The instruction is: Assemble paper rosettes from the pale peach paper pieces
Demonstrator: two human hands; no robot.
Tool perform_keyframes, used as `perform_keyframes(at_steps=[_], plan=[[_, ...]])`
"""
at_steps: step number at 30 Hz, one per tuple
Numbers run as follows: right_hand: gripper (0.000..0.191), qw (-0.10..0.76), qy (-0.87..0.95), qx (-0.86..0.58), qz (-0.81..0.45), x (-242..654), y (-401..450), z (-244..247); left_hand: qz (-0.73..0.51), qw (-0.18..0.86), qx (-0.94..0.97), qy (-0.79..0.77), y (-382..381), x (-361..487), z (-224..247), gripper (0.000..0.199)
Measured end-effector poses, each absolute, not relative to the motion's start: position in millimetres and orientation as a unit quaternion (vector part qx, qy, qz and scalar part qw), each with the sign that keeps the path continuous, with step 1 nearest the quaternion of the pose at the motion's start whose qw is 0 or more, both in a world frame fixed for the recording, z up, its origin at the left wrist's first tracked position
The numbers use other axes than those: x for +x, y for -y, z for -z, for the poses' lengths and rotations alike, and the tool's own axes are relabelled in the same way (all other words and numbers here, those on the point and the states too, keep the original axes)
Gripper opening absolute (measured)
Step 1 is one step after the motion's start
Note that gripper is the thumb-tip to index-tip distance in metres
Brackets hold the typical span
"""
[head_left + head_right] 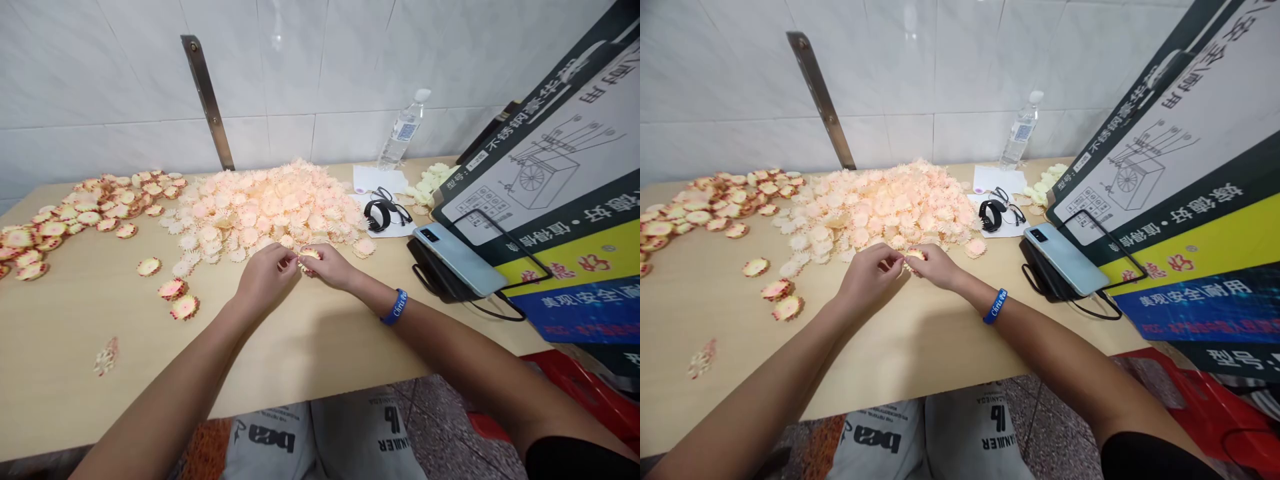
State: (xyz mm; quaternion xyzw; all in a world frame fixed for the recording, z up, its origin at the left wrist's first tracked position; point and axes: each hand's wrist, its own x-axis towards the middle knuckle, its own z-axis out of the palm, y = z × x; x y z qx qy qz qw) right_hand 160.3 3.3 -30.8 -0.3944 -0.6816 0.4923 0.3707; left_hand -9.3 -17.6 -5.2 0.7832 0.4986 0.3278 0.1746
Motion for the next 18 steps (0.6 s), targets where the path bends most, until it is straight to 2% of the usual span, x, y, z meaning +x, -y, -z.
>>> perform_keyframes(at_steps=[5, 11, 15, 18], plan=[[0.024, 0.352, 0.718, -0.415, -0.435, 160, 1, 25, -0.256, 0.036, 0.806, -0.532, 24, -2, 1, 0.013], [0.032, 0.334, 0.745, -0.397, -0.42, 159, 4, 22, -0.243, -0.028, 0.831, -0.5, 24, -9, -1, 0.014], [0.032, 0.345, 0.761, -0.362, -0.414, 159, 2, 22, -0.273, 0.007, 0.832, -0.483, 24, -14, 0, 0.014], [0.035, 0.343, 0.769, -0.334, -0.424, 161, 0, 22, -0.303, 0.091, 0.835, -0.45, 20, -18, 0, 0.011]])
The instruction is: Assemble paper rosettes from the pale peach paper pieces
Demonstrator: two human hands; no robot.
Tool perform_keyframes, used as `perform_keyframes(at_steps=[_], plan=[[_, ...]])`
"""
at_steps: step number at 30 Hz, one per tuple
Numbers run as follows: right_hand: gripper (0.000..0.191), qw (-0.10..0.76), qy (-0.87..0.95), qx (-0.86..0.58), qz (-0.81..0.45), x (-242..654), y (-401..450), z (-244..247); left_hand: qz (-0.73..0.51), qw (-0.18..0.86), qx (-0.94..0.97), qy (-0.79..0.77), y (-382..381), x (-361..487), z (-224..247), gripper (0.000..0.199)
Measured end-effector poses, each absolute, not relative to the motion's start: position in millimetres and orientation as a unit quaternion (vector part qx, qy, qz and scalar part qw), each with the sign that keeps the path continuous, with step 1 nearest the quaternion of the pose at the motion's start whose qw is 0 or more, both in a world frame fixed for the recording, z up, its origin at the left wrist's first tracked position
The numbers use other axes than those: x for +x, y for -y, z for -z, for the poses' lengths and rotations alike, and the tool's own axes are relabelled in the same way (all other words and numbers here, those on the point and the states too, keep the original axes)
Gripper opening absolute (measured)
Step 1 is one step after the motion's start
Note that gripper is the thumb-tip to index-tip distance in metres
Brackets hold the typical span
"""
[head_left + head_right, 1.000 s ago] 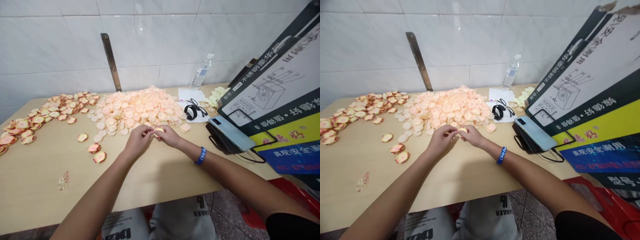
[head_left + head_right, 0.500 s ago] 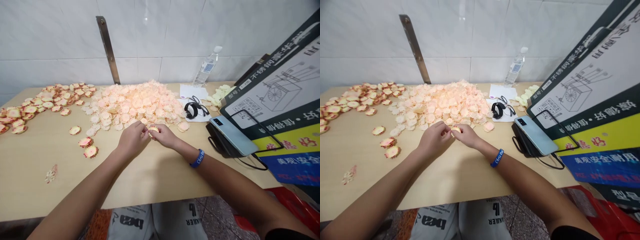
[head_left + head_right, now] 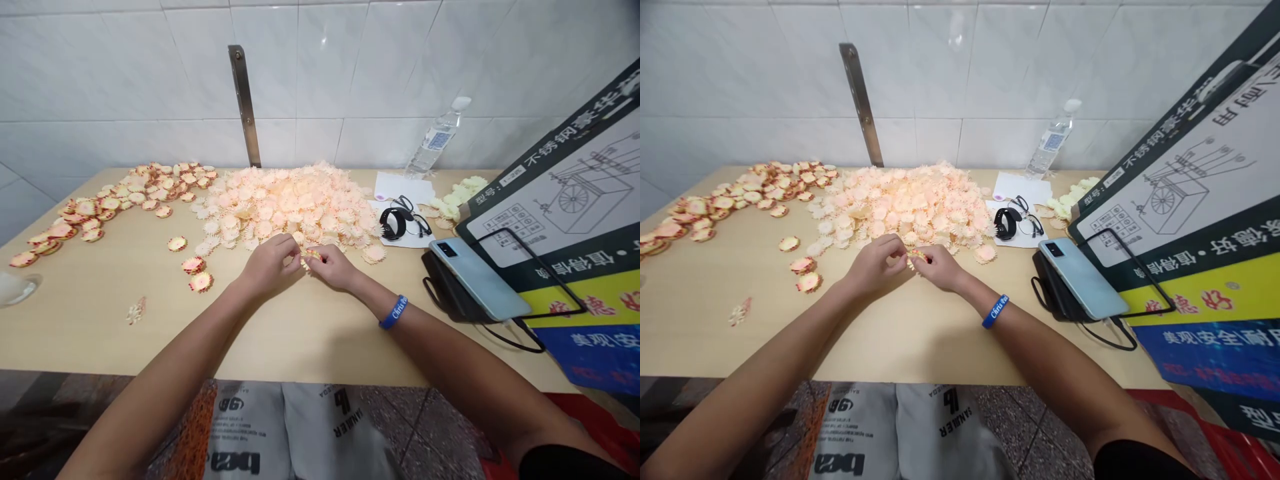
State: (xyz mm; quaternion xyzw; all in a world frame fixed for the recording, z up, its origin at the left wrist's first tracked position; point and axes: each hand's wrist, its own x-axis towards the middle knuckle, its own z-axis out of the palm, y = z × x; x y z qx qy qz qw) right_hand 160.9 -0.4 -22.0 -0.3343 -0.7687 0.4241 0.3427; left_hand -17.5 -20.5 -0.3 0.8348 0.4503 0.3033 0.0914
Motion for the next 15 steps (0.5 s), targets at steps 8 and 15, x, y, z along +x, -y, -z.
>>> perform_keyframes(at_steps=[8, 15], plan=[[0.039, 0.492, 0.693, -0.398, -0.347, 170, 7, 22, -0.402, 0.163, 0.793, -0.427, 17, -22, -13, 0.015], [0.037, 0.425, 0.779, -0.421, -0.19, 173, 25, 30, -0.513, 0.048, 0.679, -0.523, 17, -33, -18, 0.042]])
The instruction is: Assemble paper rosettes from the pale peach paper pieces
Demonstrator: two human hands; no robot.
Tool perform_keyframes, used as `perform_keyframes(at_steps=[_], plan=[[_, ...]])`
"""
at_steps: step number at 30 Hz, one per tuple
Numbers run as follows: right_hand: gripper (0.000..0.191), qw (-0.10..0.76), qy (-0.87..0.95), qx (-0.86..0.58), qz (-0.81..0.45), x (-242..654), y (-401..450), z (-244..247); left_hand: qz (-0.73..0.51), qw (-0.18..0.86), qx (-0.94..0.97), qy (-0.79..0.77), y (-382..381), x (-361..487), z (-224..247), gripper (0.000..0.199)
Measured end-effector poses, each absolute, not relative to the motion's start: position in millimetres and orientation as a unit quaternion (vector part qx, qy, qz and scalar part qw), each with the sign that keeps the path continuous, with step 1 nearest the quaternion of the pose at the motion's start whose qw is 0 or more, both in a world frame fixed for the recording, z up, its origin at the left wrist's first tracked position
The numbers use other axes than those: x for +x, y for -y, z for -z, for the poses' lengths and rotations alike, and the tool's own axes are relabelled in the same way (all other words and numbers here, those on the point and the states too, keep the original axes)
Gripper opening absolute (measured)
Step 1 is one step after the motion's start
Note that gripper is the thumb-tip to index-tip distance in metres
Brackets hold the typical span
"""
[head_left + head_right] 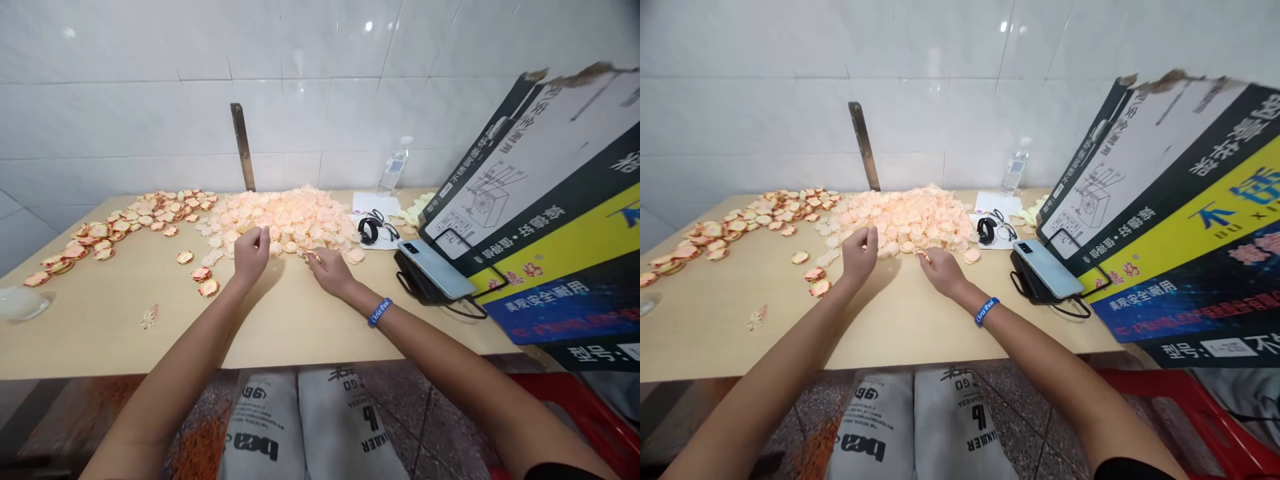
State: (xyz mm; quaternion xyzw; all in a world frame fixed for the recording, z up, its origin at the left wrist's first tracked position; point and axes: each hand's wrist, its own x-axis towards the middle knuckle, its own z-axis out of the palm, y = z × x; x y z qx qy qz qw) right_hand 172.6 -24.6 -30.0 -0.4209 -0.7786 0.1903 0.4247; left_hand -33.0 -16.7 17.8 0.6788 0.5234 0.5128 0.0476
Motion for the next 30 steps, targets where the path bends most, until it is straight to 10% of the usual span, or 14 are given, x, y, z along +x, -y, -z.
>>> perform_keyframes(at_steps=[8, 18, 30], plan=[[0.049, 0.28, 0.832, -0.434, -0.204, 156, 34, 46, -0.425, 0.095, 0.672, -0.599, 30, -44, -19, 0.037], [0.042, 0.428, 0.731, -0.44, -0.298, 170, 45, 42, -0.132, 0.069, 0.747, -0.647, 80, -42, 18, 0.056], [0.046, 0.296, 0.833, -0.381, -0.273, 158, 40, 43, -0.168, 0.124, 0.783, -0.585, 121, -53, 22, 0.059]])
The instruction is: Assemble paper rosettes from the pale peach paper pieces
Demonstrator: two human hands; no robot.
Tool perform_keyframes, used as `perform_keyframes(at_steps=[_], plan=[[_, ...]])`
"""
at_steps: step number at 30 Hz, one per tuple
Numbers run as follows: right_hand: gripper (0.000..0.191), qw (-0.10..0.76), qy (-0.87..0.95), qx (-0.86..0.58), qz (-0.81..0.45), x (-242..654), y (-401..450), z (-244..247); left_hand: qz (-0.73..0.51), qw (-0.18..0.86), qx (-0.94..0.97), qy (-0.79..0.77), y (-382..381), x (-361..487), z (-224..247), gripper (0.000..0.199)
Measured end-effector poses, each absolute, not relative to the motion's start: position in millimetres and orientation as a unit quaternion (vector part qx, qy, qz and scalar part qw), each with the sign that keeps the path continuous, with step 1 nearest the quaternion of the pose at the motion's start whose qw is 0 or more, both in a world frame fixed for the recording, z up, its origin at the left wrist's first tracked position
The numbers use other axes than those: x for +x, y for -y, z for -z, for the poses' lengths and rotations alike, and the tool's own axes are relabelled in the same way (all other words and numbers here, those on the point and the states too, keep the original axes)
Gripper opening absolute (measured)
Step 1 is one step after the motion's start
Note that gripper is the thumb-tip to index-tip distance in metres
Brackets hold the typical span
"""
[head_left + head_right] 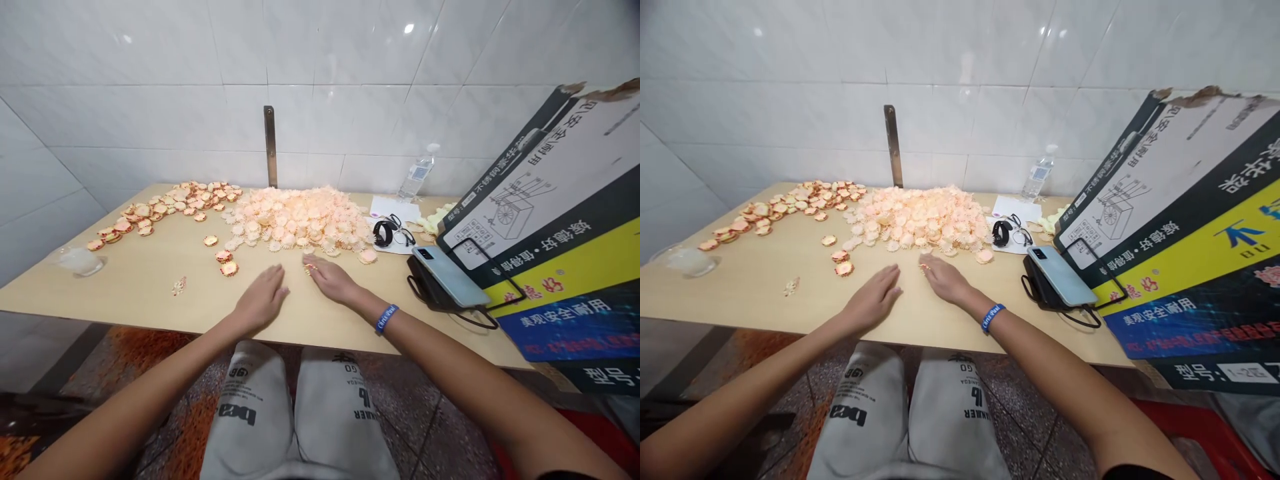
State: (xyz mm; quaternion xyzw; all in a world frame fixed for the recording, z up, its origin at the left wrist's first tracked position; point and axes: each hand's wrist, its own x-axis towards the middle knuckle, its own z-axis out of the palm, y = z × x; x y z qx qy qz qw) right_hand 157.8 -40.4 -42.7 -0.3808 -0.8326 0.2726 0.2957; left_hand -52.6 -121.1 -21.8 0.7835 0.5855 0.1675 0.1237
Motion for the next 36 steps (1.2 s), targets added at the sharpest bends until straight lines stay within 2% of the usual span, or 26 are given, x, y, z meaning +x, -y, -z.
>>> perform_keyframes(at_steps=[3, 5, 8, 11, 16, 22, 26, 28, 31, 36], plan=[[0.043, 0.296, 0.824, -0.322, -0.359, 148, 45, 39, -0.147, 0.106, 0.768, -0.614, 95, -54, 19, 0.059], [0.046, 0.34, 0.777, -0.363, -0.387, 159, 55, 40, -0.142, 0.117, 0.784, -0.593, 89, -42, 19, 0.058], [0.044, 0.404, 0.728, -0.465, -0.302, 194, 74, 43, -0.149, 0.149, 0.826, -0.523, 104, -18, 21, 0.058], [0.039, 0.371, 0.777, -0.453, -0.232, 221, 92, 45, -0.169, 0.176, 0.83, -0.501, 127, -9, 22, 0.055], [0.039, 0.304, 0.84, -0.383, -0.235, 214, 88, 45, -0.198, 0.152, 0.774, -0.582, 131, -33, 18, 0.054], [0.042, 0.329, 0.796, -0.447, -0.243, 179, 31, 41, -0.153, 0.122, 0.755, -0.626, 109, -48, 16, 0.062], [0.045, 0.34, 0.758, -0.485, -0.272, 183, 30, 39, -0.168, 0.17, 0.796, -0.557, 103, -9, 18, 0.064], [0.047, 0.351, 0.743, -0.492, -0.289, 193, 43, 37, -0.214, 0.244, 0.797, -0.509, 107, 9, 18, 0.058], [0.045, 0.349, 0.744, -0.485, -0.298, 208, 64, 38, -0.318, 0.306, 0.72, -0.535, 114, 5, 14, 0.052], [0.049, 0.343, 0.746, -0.488, -0.295, 176, 82, 49, -0.533, 0.204, 0.554, -0.606, 152, -58, 10, 0.044]])
